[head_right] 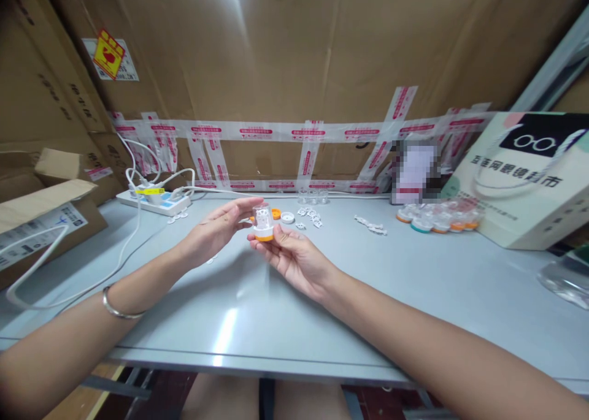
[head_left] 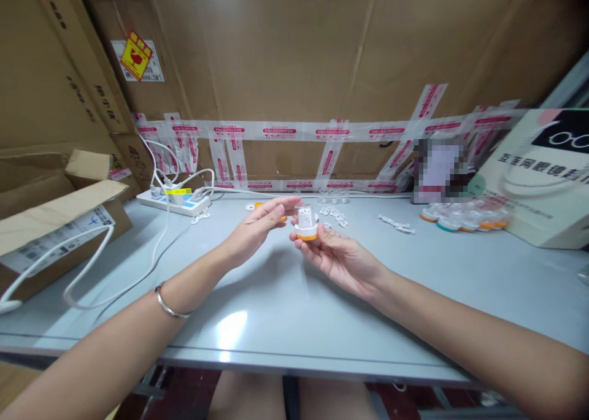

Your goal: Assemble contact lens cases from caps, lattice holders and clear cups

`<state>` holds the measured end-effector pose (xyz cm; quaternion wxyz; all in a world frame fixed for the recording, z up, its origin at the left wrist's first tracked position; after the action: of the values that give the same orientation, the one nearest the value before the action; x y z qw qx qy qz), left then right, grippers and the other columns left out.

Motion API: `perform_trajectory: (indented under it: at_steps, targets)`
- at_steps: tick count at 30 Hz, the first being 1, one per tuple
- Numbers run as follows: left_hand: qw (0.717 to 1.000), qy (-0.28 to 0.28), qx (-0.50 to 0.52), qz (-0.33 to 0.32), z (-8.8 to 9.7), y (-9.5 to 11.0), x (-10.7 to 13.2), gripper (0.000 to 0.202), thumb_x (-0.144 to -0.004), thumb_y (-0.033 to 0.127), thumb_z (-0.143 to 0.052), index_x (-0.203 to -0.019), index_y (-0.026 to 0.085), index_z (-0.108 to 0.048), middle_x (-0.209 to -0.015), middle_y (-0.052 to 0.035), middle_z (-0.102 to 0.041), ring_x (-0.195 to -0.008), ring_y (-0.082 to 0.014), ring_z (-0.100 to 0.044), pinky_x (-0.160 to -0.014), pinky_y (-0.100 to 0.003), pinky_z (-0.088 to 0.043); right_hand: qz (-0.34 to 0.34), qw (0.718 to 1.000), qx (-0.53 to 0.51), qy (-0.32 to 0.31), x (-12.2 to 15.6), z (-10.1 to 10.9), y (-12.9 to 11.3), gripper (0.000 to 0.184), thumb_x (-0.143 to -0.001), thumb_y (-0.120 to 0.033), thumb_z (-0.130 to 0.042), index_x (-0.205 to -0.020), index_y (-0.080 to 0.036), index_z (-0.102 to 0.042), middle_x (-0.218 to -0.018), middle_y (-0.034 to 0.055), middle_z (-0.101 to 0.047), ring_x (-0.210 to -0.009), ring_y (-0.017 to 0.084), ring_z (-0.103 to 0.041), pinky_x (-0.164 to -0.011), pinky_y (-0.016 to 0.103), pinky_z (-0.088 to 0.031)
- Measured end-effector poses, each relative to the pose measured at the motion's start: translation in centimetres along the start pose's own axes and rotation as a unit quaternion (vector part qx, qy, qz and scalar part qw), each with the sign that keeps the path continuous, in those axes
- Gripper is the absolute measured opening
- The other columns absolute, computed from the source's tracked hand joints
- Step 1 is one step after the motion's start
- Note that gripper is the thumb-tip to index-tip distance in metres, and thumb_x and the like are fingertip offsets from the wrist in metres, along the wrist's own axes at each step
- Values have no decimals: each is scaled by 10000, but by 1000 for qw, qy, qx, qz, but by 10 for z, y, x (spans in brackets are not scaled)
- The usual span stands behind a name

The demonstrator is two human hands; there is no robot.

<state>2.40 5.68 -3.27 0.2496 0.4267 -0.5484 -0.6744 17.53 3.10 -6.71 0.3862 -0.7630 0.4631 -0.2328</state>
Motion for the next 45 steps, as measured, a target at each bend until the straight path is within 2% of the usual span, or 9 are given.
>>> perform_trajectory:
  at_steps: [11,20,24,29,32,34,38,40,45]
  targets:
    - [996,23,-74,52,-11,-11,-1,289,-733,286,-661,-967,125,-607,-1018,-74,-642,-935,-183,-601,-860,-339,-470,-8,998,-55,-2,-1,-7,-1,198,-840,-90,-459,-945,-157,-613,-939,40,-683,-912,105,-650,-997,258,-437]
    - [971,90,-221,-10,-10,-9,0,249,-730,282,-658,-917,121,-619,-933,-77,-665,-847,-172,-624,-783,-313,-508,18,988,142,58,-2,1,-8,177,-781,-303,-620,-920,-194,-642,-895,24,-673,-806,112,-627,-857,281,-480]
    - [949,50,-296,-90,-18,-13,3,192,-758,190,-607,-939,126,-611,-890,-68,-660,-821,-156,-620,-772,-299,-515,77,966,242,51,-5,1,-6,269,-669,-331,-716,-887,-190,-645,-904,21,-655,-845,140,-593,-870,316,-442]
    - [899,-16,-411,-151,-13,-11,1,319,-759,236,-626,-1063,152,-578,-1024,-81,-642,-884,-157,-606,-805,-289,-507,100,930,339,105,-10,12,-9,348,-638,-417,-705,-868,-166,-628,-866,37,-647,-772,157,-583,-805,345,-441]
    - [823,64,-560,-73,29,0,-7,304,-823,263,-544,-1101,141,-559,-1081,-94,-633,-921,-164,-609,-813,-279,-498,116,908,366,165,-14,27,-25,405,-599,-448,-716,-875,-173,-607,-903,50,-639,-746,153,-580,-777,336,-445]
    - [744,115,-658,35,70,6,-10,278,-839,233,-497,-1094,150,-570,-1107,-93,-631,-964,-192,-602,-833,-293,-479,143,889,383,207,-17,44,-43,429,-580,-452,-726,-879,-184,-574,-844,37,-636,-748,163,-590,-769,333,-446]
    - [680,129,-703,163,136,8,-5,130,-730,79,-555,-789,122,-663,-864,-124,-686,-912,-295,-621,-793,-346,-469,189,808,450,329,-16,93,-86,439,-602,-450,-694,-885,-212,-457,-807,19,-630,-745,170,-606,-729,314,-456]
    - [659,120,-712,210,153,1,-2,93,-752,100,-582,-800,113,-660,-869,-121,-672,-911,-290,-618,-788,-357,-477,164,716,556,389,-12,117,-106,386,-669,-468,-627,-887,-209,-442,-836,31,-631,-743,160,-596,-693,285,-451]
    - [639,98,-719,256,161,-19,1,320,-874,306,-521,-1154,153,-512,-1148,-87,-549,-974,-202,-573,-807,-402,-502,76,603,653,452,4,160,-137,286,-673,-402,-644,-773,-172,-508,-810,82,-619,-726,181,-539,-655,291,-386]
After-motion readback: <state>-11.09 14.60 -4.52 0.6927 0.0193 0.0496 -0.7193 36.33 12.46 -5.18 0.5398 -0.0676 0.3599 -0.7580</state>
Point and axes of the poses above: each hand's wrist, its own x-axis away from the middle knuckle, its own z-axis out of the back of the hand, y = z × x, the point moved 3 cm from there along -x, towards the middle knuckle
